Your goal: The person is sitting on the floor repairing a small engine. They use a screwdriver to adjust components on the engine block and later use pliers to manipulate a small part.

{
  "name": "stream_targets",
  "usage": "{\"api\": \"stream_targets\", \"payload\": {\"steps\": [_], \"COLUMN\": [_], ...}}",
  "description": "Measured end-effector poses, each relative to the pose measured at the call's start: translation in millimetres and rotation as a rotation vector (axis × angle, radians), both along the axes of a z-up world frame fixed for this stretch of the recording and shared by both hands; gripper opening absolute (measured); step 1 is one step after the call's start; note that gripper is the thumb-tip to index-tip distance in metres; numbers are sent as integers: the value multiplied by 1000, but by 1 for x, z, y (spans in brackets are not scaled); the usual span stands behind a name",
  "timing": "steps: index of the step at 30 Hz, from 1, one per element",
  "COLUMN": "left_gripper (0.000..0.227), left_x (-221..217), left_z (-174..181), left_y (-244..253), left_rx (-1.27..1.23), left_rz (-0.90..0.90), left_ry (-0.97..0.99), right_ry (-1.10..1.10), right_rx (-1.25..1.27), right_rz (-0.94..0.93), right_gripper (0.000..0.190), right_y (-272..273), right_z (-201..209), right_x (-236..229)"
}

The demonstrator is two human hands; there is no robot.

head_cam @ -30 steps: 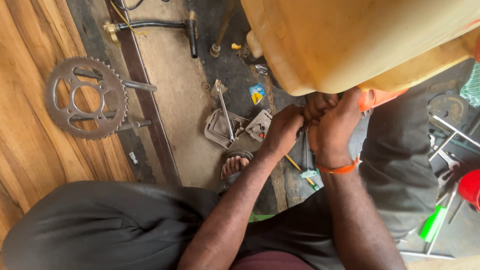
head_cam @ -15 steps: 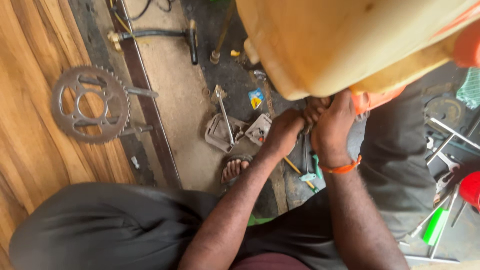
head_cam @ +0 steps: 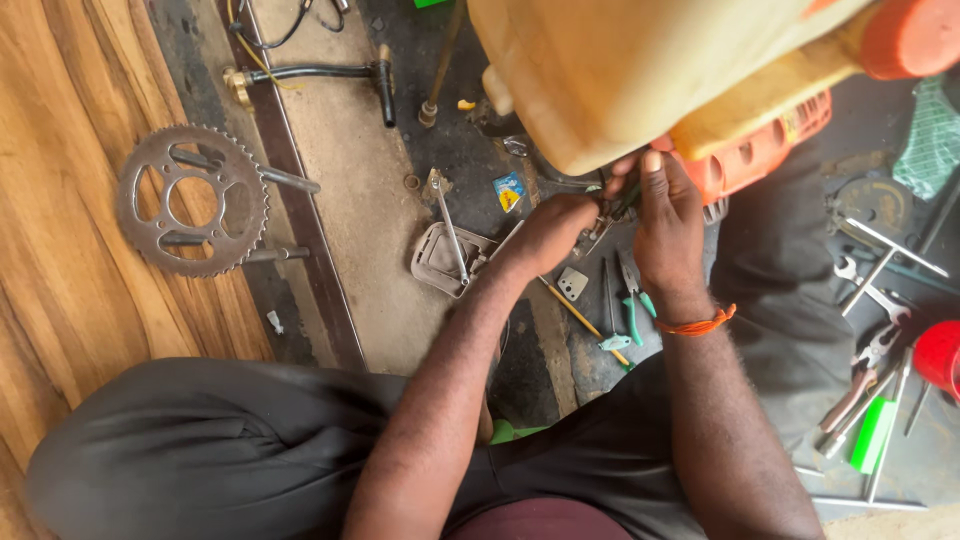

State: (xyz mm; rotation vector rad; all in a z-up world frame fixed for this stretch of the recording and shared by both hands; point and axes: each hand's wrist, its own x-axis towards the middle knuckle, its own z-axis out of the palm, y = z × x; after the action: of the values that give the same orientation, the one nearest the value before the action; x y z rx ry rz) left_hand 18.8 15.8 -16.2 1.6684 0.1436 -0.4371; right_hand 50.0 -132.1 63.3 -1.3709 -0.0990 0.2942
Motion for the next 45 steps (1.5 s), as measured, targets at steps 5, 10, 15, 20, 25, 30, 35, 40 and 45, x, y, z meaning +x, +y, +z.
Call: {"api": "stream_targets", "payload": {"steps": [5, 10, 15, 20, 25, 30, 35, 40, 45], "left_gripper": [35, 40, 43, 42, 42, 47, 45, 44, 42], "left_x": [4, 10, 17, 26, 38, 40, 41, 47, 49], "left_z": [22, 36, 41, 52, 66, 73, 67, 57, 49], "left_y": [4, 3, 14, 31, 34, 24, 19, 20, 23], "left_rx": [-71, 137, 335, 397, 466, 521, 419, 410, 331], "left_rz": [-7, -116, -252, -414, -474, -485, -452, -486, -493], "left_ry": [-26, -6, 31, -164, 8, 87, 128, 82, 65], "right_ry": [113, 478, 480, 419, 258, 175, 184, 174, 148], "right_rx": [3, 315, 189, 215, 88, 115, 181, 187, 204], "right_rz": [-86, -157, -243, -180, -260, -302, -274, -307, -245], "right_gripper": [35, 24, 19, 17, 23, 23, 25, 28, 31], "right_y": [-19, -63, -94, -103, -83, -54, -41, -38, -34], "right_z": [7, 31, 44, 42, 49, 54, 44, 39, 39], "right_x": [-17, -24, -45, -56, -48, -41, -38, -40, -35]}}
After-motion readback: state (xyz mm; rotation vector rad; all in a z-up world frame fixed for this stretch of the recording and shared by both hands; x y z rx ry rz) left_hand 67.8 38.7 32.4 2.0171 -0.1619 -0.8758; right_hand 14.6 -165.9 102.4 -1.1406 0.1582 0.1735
